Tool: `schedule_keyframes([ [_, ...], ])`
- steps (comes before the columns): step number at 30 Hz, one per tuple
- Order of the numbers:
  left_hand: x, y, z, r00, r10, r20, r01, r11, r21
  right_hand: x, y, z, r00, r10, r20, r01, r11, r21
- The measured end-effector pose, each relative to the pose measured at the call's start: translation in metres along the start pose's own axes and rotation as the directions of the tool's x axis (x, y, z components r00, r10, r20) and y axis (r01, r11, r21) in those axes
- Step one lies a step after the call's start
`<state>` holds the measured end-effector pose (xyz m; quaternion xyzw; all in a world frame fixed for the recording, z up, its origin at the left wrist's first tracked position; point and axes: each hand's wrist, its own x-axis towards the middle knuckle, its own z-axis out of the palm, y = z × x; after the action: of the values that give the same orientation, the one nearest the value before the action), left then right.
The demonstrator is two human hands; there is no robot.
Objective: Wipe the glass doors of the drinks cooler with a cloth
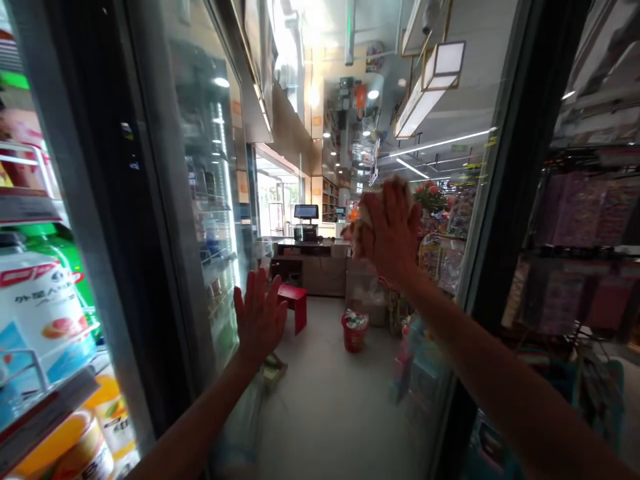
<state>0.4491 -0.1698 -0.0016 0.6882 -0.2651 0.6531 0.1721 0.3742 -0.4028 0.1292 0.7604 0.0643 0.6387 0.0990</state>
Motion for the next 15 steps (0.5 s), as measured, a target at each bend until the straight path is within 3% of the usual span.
schedule_keyframes([
  [2,0.000,0.000,-0.001,1.000,0.004,-0.009,-0.004,1.000,-0.009,0.021,-0.009,0.001,0.998,0.039,-0.052,-0.039,0.999,-0.005],
  [4,-0.001,0.000,-0.001,0.999,0.010,-0.030,-0.010,1.000,-0.013,-0.006,-0.034,0.009,0.990,-0.144,0.003,0.144,0.989,0.020],
  [5,-0.001,0.000,-0.001,0.999,0.017,-0.045,-0.018,1.000,-0.015,-0.032,-0.049,0.013,0.956,-0.287,0.054,0.285,0.957,0.048],
  [7,-0.003,0.000,-0.001,0.996,0.029,-0.079,-0.030,0.999,-0.017,-0.091,-0.069,0.021,0.834,-0.544,0.088,0.536,0.838,0.104],
  [8,-0.004,-0.001,-0.001,0.995,0.033,-0.094,-0.035,0.999,-0.016,-0.114,-0.070,0.022,0.767,-0.635,0.091,0.622,0.771,0.137],
  [9,-0.004,-0.003,-0.001,0.994,0.036,-0.102,-0.037,0.999,-0.016,-0.129,-0.064,0.021,0.732,-0.674,0.101,0.657,0.737,0.158],
  [10,-0.003,-0.004,-0.001,0.993,0.037,-0.108,-0.039,0.999,-0.016,-0.135,-0.051,0.017,0.742,-0.660,0.115,0.642,0.750,0.156],
  [11,-0.003,-0.005,-0.001,0.992,0.041,-0.115,-0.043,0.999,-0.016,-0.133,-0.033,0.011,0.794,-0.593,0.134,0.578,0.805,0.133],
  [13,-0.002,-0.005,-0.003,0.989,0.053,-0.137,-0.056,0.998,-0.018,-0.113,0.012,-0.004,0.947,-0.308,0.096,0.309,0.951,0.005],
  [14,-0.003,-0.001,-0.004,0.986,0.062,-0.154,-0.064,0.998,-0.013,-0.100,0.034,-0.013,0.987,-0.159,0.032,0.161,0.985,-0.064],
  [15,-0.006,0.004,-0.005,0.982,0.058,-0.179,-0.060,0.998,-0.007,-0.088,0.053,-0.021,0.998,-0.066,-0.018,0.063,0.992,-0.110],
])
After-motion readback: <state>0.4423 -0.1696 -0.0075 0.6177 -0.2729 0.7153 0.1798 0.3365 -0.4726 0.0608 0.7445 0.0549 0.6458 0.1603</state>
